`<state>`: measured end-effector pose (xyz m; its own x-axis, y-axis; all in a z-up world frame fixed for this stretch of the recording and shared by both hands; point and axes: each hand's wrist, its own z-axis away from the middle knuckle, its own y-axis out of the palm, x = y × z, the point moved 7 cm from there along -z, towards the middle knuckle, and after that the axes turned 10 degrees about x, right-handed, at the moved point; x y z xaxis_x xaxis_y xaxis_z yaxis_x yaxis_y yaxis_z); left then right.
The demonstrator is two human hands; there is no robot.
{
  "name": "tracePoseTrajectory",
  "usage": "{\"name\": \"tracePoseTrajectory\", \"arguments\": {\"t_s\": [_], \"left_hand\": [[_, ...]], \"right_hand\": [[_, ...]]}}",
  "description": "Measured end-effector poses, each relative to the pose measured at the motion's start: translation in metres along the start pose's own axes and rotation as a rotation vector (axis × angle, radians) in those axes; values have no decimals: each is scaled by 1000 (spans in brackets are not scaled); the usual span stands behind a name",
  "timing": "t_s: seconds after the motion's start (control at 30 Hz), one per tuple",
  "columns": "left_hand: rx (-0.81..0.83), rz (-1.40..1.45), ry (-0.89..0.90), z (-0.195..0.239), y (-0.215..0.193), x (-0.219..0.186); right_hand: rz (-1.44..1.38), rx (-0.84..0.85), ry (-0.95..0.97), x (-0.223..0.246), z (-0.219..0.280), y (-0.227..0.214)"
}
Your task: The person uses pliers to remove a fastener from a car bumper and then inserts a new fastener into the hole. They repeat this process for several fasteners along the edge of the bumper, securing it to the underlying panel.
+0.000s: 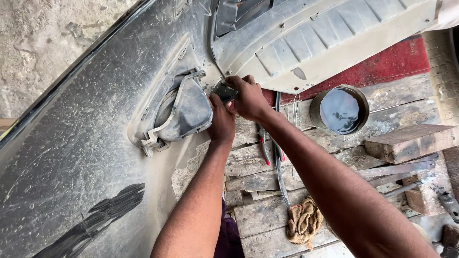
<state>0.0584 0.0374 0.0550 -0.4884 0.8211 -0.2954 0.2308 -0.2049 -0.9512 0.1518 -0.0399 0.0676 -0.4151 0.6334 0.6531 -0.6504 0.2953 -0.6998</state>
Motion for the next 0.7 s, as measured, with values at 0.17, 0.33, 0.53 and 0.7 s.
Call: {"name": "tracePoseTrajectory", "arguments": {"t_s": [0.17,0.33,0.53,0.7], "left_hand": [[-22,13,18,0,4,-1],[-2,-2,14,2,12,2],[21,24,14,2,-14,-5],[28,57,14,2,6,-1]], "right_hand": [[79,73,21,15,8,-1],[98,-11,-30,-2,-4,2],[611,-86,-237,49,25,-17],[713,-17,-88,43,28,-17]]}}
